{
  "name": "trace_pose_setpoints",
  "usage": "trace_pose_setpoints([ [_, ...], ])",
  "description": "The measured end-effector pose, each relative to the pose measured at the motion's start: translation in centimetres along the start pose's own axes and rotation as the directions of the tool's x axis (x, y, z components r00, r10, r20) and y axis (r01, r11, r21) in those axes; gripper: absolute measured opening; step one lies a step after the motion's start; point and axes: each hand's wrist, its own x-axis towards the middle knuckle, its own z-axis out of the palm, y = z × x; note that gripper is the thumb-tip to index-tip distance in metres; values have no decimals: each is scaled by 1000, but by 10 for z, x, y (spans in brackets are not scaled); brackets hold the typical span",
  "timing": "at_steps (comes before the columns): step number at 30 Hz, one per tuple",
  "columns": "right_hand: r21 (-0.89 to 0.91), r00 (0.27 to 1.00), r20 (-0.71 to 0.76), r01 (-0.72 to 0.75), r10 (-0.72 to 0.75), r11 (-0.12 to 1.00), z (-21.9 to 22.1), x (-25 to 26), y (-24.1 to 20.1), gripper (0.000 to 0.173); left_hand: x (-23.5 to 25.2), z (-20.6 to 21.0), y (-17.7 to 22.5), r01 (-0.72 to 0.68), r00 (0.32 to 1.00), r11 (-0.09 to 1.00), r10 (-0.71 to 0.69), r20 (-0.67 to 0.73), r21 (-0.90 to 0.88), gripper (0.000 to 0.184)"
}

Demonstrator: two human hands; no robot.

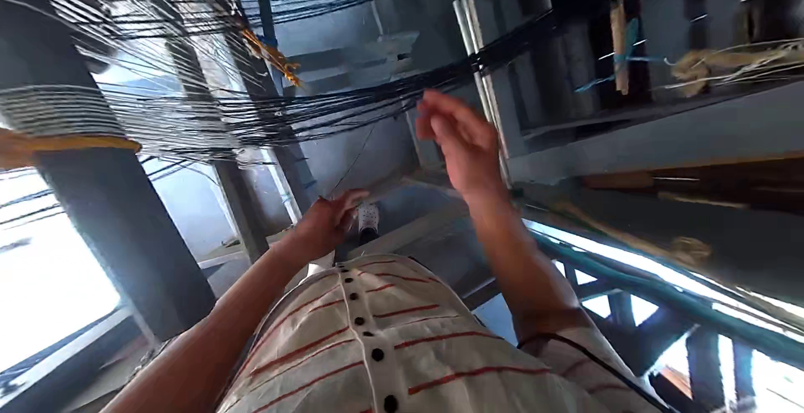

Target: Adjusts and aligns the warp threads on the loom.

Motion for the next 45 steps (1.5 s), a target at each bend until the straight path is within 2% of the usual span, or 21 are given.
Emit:
trace_pose_setpoints([
  [1, 86, 996, -80, -32, 39, 996, 10, 21, 2, 38, -3, -1, 1, 16, 1000, 1000, -16, -2, -21, 39],
  [3, 334, 944, -233, -149, 234, 931, 24, 62, 1, 46, -7, 0, -1, 22, 1000, 998, -23, -10, -50, 39],
  [4, 462, 891, -300, -176, 341, 869, 29, 81, 2, 43, -10, -1, -2, 42, 999, 997, -42, 2, -69, 39],
  [6, 635, 773, -388, -169, 501, 753, 35, 112, 10, 17, -13, -4, -6, 76, 997, 993, -74, 18, -91, 39],
  [7, 676, 722, -418, -158, 551, 720, 37, 123, 14, 10, -14, -6, -7, 99, 995, 990, -96, 37, -96, 40],
  [8, 696, 681, -441, -152, 585, 702, 37, 133, 19, 11, -13, -8, -8, 128, 990, 986, -122, 66, -103, 40],
  [10, 689, 644, -474, -154, 601, 708, 36, 145, 29, 27, -11, -9, -8, 175, 980, 977, -160, 120, -124, 40],
  [11, 679, 643, -474, -167, 601, 714, 35, 148, 34, 33, -10, -10, -8, 191, 975, 972, -172, 142, -136, 40],
  [13, 651, 666, -462, -195, 586, 734, 32, 153, 44, 34, -9, -11, -5, 213, 969, 963, -186, 163, -167, 39],
  [16, 621, 714, -413, -234, 565, 748, 34, 153, 57, 12, -11, -10, -5, 198, 975, 961, -174, 134, -194, 38],
  [20, 461, 771, -402, -295, 494, 837, 44, 137, 56, 24, -14, -11, -7, 107, 994, 973, -104, 26, -206, 33],
  [23, 306, 783, -471, -287, 407, 908, 49, 129, 56, 30, -16, -16, -6, 153, 988, 967, -152, 20, -206, 33],
  [27, 244, 820, -480, -216, 312, 945, 51, 131, 60, 36, -18, -14, -11, 184, 983, 962, -181, 34, -204, 33],
  [29, 252, 842, -467, -166, 270, 953, 50, 133, 64, 38, -17, -11, -12, 207, 978, 958, -200, 53, -197, 33],
  [32, 399, 879, -411, -66, 243, 914, 53, 133, 61, 32, -12, -10, -5, 246, 968, 955, -232, 97, -169, 34],
  [36, 533, 895, -310, -116, 321, 838, 66, 121, 50, 37, -7, -8, 0, 269, 961, 948, -254, 107, -169, 34],
  [41, 529, 933, -242, -102, 265, 842, 98, 104, 46, 33, -5, -6, 4, 286, 957, 942, -274, 92, -174, 35],
  [45, 534, 933, -216, -132, 286, 835, 110, 106, 50, 31, -9, -2, -2, 237, 971, 952, -231, 56, -194, 34],
])
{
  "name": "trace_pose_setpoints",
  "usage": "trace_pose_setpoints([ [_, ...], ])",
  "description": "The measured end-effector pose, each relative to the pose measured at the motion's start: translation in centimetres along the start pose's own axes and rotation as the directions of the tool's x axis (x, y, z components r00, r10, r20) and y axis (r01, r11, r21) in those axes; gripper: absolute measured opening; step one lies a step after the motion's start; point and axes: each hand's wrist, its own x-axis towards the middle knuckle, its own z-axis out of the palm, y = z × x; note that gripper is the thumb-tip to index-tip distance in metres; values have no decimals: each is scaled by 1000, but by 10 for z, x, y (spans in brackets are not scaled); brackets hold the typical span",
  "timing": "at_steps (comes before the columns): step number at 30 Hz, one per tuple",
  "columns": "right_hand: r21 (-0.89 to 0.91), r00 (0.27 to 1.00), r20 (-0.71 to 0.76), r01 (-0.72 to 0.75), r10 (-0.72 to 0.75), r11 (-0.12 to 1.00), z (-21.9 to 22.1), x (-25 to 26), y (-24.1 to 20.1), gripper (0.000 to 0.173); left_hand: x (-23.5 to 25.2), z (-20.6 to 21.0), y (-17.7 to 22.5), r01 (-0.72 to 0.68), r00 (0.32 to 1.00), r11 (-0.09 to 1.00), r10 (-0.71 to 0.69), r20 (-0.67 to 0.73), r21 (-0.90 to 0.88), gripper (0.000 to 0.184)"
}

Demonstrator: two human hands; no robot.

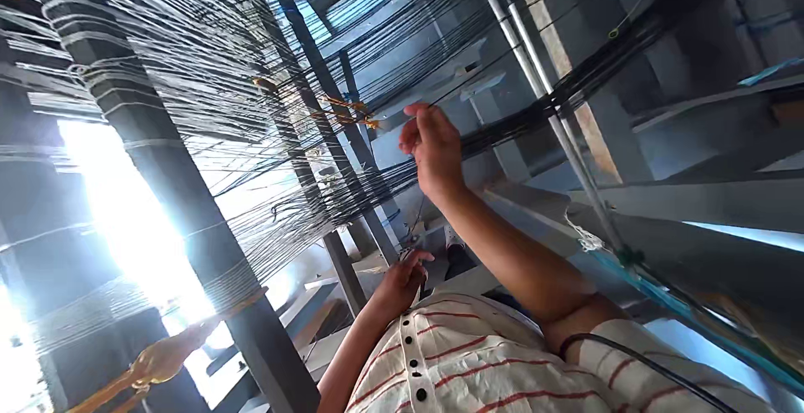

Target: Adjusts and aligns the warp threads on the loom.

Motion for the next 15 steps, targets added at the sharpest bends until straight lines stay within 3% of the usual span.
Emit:
trace_pose_setpoints([
  [11, 53, 997, -9, -77, 78, 996, 1, 10, 6, 29, 8, -2, -2, 52, 998, 999, -52, 29, 5, 35],
  [15, -63, 996, 76, -50, 55, 997, -4, 8, 6, 30, 4, -6, -1, 5, 996, 998, 0, -85, 55, 35],
])
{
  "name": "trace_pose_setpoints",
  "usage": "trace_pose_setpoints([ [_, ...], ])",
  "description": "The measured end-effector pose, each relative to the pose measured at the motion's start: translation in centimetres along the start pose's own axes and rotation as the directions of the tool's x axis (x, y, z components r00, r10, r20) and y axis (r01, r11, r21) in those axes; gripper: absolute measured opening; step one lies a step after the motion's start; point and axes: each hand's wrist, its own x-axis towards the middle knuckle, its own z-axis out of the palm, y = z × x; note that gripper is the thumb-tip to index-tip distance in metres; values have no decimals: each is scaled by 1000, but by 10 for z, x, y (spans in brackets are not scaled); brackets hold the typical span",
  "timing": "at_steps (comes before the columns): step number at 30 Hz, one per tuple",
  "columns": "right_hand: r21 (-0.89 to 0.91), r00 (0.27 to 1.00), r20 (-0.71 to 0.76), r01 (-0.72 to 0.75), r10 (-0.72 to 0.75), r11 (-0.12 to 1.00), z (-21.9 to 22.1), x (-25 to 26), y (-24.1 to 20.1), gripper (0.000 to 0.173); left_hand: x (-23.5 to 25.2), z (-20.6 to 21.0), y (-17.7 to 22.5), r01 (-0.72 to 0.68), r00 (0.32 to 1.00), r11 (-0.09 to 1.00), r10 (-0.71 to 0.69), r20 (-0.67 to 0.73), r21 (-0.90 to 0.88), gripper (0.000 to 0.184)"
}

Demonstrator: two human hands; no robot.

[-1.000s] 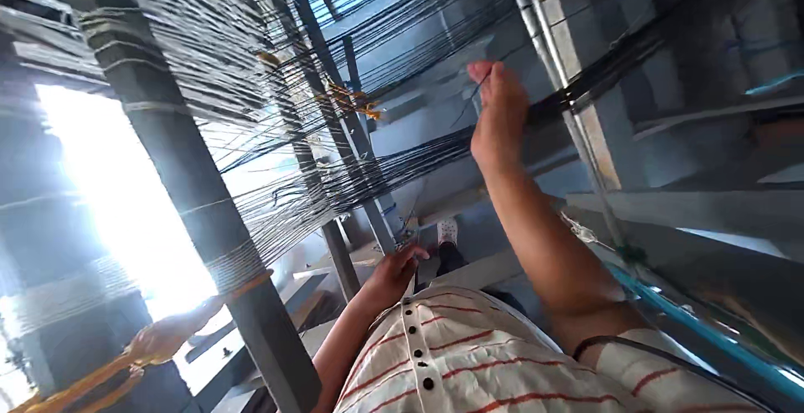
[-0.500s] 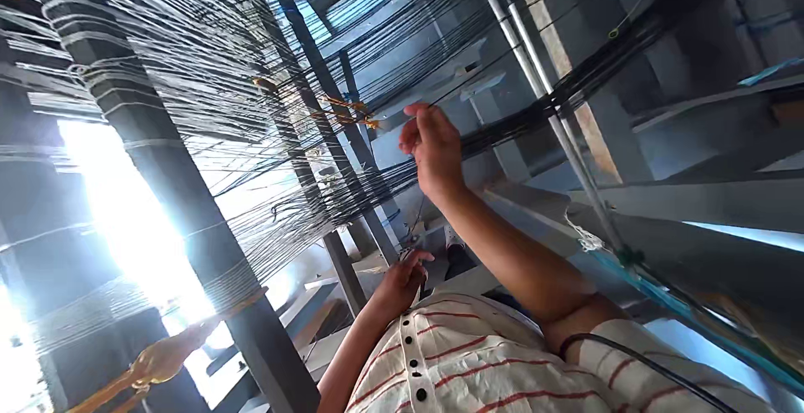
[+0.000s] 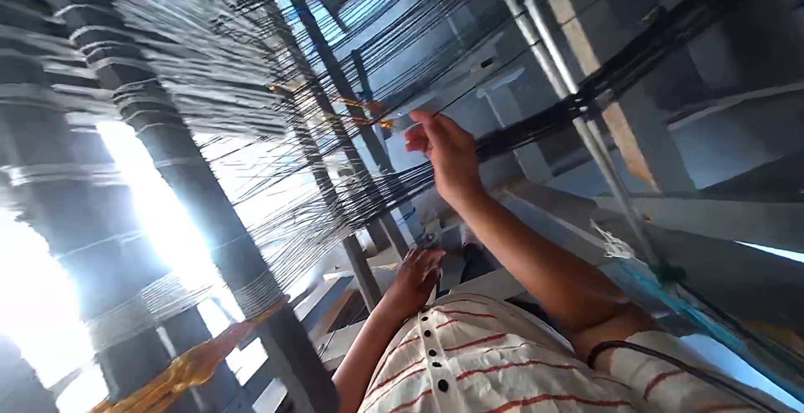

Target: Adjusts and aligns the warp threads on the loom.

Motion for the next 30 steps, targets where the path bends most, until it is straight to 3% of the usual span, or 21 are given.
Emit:
trace_pose_setpoints([
  [3, -52, 992, 95, 84, -79, 995, 0, -4, 2, 29, -9, -5, -1, 12, 994, 1000, -15, -105, -24, 48],
  [6, -109, 970, 205, 158, -134, 981, 8, -13, 3, 30, -28, -15, 3, 3, 995, 988, -19, -101, -154, 53],
  [9, -163, 929, 326, 236, -173, 958, 21, -23, 4, 32, -60, -31, 3, -70, 997, 893, 45, -67, -445, 39],
  [11, -180, 902, 393, 269, -181, 946, 31, -28, 5, 32, -86, -47, -7, -93, 995, 849, 56, -86, -520, 30],
  [13, -195, 875, 449, 292, -180, 936, 40, -33, 4, 31, -113, -68, -9, -29, 974, 875, -83, -208, -483, 27],
  [15, -218, 839, 510, 338, -188, 916, 49, -35, 6, 29, -129, -94, -2, 162, 859, 888, -342, -381, -431, 27],
  [16, -239, 822, 539, 359, -184, 902, 53, -35, 8, 28, -134, -107, 1, 287, 792, 898, -418, -445, -333, 29],
  [18, -282, 799, 576, 393, -173, 875, 61, -36, 13, 27, -136, -132, 20, 526, 748, 847, -502, -434, -72, 38],
  [20, -340, 790, 593, 421, -156, 841, 65, -34, 15, 26, -143, -137, 15, 519, 814, 854, -478, -329, 43, 41],
  [22, -371, 780, 600, 471, -180, 800, 66, -30, 16, 25, -154, -133, -8, 380, 907, 925, -374, -193, -6, 38],
  [24, -382, 764, 611, 516, -210, 767, 65, -25, 15, 24, -154, -135, -14, 364, 896, 923, -384, -225, -124, 34],
  [25, -381, 754, 620, 531, -217, 757, 64, -22, 15, 23, -150, -140, -7, 375, 850, 914, -405, -336, -154, 30],
  [26, -381, 746, 629, 541, -218, 750, 63, -20, 16, 23, -149, -143, -5, 300, 787, 936, -352, -507, -184, 23],
  [27, -382, 737, 639, 551, -218, 742, 62, -18, 17, 23, -142, -144, 0, 148, 662, 978, -208, -720, -146, 15],
  [28, -380, 731, 644, 561, -225, 735, 62, -16, 19, 22, -127, -146, 21, 22, 488, 994, -106, -867, -109, 15],
  [29, -383, 731, 644, 564, -226, 732, 62, -15, 20, 22, -115, -149, 44, -38, 356, 997, -52, -933, -70, 18],
  [30, -387, 737, 637, 559, -225, 733, 61, -15, 21, 23, -104, -149, 67, -66, 239, 993, -83, -968, -101, 19],
])
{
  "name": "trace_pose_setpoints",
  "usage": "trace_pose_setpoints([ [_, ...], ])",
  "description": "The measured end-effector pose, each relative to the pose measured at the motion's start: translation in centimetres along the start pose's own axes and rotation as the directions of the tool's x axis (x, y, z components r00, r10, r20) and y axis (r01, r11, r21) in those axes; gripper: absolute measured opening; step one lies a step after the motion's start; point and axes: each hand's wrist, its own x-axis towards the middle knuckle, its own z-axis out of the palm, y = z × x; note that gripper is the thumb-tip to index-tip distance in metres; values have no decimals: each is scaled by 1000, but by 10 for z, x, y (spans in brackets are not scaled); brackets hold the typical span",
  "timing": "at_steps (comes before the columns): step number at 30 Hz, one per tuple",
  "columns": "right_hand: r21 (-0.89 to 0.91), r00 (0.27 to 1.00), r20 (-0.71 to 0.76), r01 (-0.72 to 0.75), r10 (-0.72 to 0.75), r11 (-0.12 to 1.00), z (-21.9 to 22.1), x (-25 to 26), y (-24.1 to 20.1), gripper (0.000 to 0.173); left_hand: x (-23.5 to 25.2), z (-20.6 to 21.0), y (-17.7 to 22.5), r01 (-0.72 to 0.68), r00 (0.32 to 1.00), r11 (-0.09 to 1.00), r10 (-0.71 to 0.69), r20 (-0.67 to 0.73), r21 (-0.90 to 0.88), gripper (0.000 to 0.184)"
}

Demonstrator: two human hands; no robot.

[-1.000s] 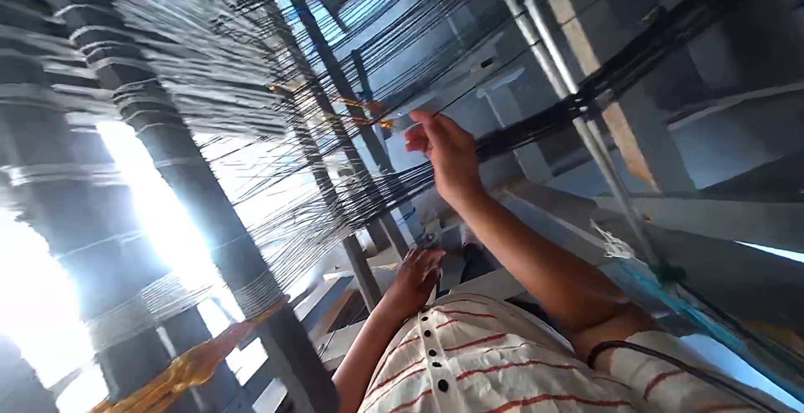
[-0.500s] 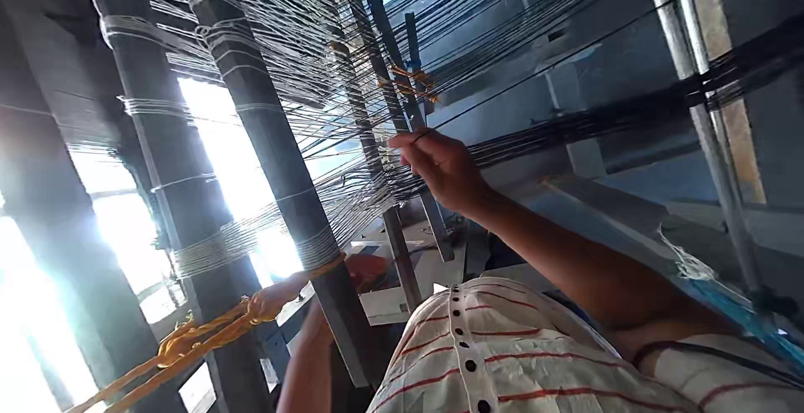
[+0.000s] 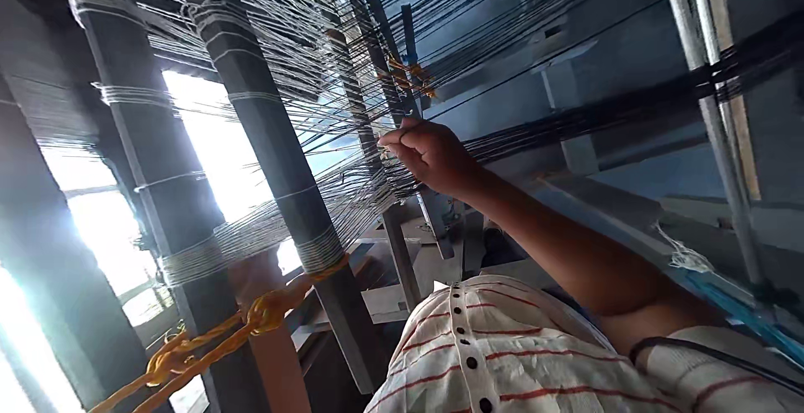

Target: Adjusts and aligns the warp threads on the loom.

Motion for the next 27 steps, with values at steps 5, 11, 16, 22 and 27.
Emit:
trace_pose_setpoints([
  [5, -23, 999, -41, -30, 29, 999, 3, 1, 1, 23, 6, 32, 37, 280, 941, 941, -309, -140, -191, 26],
  [11, -152, 964, 158, -192, 215, 970, -8, 0, 5, 23, 42, 14, -50, 261, 888, 952, -172, 426, -158, 26],
  [16, -193, 916, 199, -310, 347, 931, -6, -5, 5, 25, 40, 32, -40, 63, 924, 992, -18, 383, -106, 17],
  [22, -182, 902, 240, -320, 358, 930, -1, -12, 9, 26, 26, 10, -101, 84, 877, 967, 43, 479, -242, 35],
  [27, -152, 903, 239, -327, 356, 933, 0, -19, 10, 24, 8, 16, -105, -49, 962, 900, -74, 263, 433, 31],
])
